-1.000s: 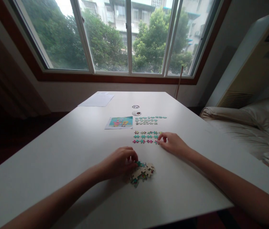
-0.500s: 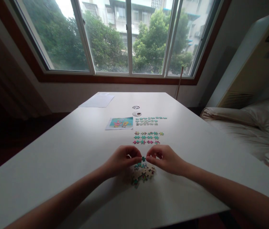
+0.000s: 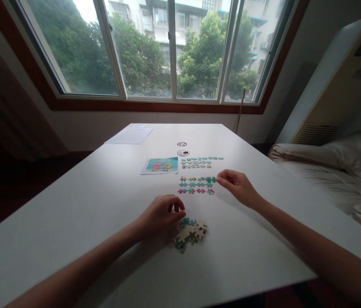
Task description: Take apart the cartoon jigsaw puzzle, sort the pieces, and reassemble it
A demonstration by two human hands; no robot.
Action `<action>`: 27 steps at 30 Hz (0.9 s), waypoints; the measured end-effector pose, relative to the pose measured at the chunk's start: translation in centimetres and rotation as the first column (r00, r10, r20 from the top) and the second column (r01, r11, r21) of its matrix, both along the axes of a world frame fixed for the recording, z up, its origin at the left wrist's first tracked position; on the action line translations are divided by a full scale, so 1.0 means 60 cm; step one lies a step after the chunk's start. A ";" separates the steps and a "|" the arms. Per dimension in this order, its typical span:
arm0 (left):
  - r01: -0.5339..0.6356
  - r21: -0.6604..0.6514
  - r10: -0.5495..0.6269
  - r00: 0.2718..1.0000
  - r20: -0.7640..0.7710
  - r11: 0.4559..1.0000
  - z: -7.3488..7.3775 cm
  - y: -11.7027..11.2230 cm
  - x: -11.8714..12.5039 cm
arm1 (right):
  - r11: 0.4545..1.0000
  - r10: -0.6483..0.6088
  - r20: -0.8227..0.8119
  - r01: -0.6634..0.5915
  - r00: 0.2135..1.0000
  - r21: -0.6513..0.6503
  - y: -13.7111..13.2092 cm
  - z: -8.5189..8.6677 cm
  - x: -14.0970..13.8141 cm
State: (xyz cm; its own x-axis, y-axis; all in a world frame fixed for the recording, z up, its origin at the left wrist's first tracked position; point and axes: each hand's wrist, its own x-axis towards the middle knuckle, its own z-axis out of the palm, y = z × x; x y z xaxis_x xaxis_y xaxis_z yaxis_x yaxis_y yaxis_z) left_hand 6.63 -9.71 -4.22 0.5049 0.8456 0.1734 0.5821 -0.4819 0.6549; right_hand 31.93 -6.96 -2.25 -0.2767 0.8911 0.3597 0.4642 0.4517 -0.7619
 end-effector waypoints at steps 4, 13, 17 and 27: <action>0.043 0.051 -0.039 0.996 -0.084 0.998 -0.004 -0.004 0.001 | 1.000 -0.017 0.014 0.017 1.000 -0.006 0.014 0.004 0.017; 0.067 0.122 -0.048 0.987 -0.151 0.990 -0.013 0.010 -0.013 | 0.954 -0.203 0.400 0.272 0.894 -0.125 0.061 -0.022 0.060; 0.062 0.148 -0.036 0.985 -0.171 0.987 -0.007 0.013 -0.020 | 0.950 -0.153 0.528 0.272 0.835 -0.155 0.067 -0.035 0.065; 0.063 0.163 -0.005 0.944 -0.330 0.985 0.014 -0.005 -0.014 | 0.984 -0.164 0.555 0.179 0.816 0.028 0.049 -0.033 0.051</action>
